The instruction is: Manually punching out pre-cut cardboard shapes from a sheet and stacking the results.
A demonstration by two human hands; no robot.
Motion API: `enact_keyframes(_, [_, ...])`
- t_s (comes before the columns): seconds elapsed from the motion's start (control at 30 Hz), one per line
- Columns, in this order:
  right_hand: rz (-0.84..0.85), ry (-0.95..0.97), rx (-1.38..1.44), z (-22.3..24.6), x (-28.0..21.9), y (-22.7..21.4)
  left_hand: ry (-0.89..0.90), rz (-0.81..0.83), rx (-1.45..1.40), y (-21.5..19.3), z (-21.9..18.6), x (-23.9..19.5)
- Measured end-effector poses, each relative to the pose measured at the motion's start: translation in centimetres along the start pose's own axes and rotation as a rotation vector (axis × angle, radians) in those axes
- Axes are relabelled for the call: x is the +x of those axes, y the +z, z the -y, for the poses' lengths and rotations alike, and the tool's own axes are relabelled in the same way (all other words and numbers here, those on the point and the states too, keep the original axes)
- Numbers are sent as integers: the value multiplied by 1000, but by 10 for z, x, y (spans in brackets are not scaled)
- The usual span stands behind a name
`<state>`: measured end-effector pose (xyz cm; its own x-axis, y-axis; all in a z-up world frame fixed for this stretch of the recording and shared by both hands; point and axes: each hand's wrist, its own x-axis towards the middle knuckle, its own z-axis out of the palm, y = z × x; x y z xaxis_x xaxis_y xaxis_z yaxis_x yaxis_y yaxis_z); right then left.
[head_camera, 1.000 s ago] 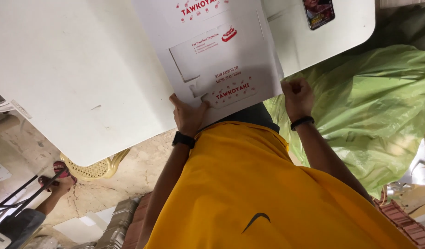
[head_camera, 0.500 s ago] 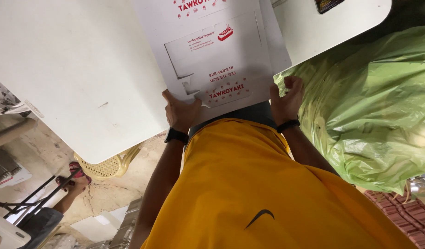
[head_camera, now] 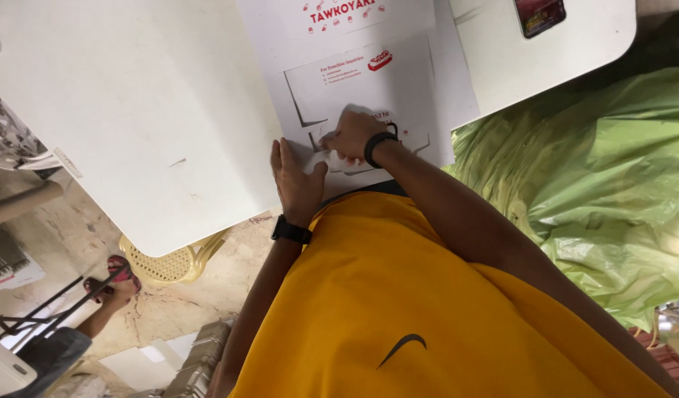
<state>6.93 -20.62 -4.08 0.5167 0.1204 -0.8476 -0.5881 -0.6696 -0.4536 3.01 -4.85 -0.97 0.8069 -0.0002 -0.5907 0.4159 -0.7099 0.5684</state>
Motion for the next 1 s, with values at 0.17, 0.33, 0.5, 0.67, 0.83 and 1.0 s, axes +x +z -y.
enact_keyframes(0.17, [4,10,10,3,-1,-1,-11,-76,-25,-6,10,21])
enact_keyframes(0.33, [-3,50,2,11,1,-2,-70,64,191,23,57,89])
enact_keyframes(0.5, [3,117,13,23,-2,-8,-94,99,190,13,31,81])
enact_keyframes(0.67, [-7,151,4,22,1,-7,-114,93,197,17,31,89])
enact_keyframes(0.83, [-20,169,-27,6,22,9,-172,113,-4,6,6,73])
enact_keyframes(1.0, [60,294,-297,-72,120,42,95,-87,352,-25,-99,20])
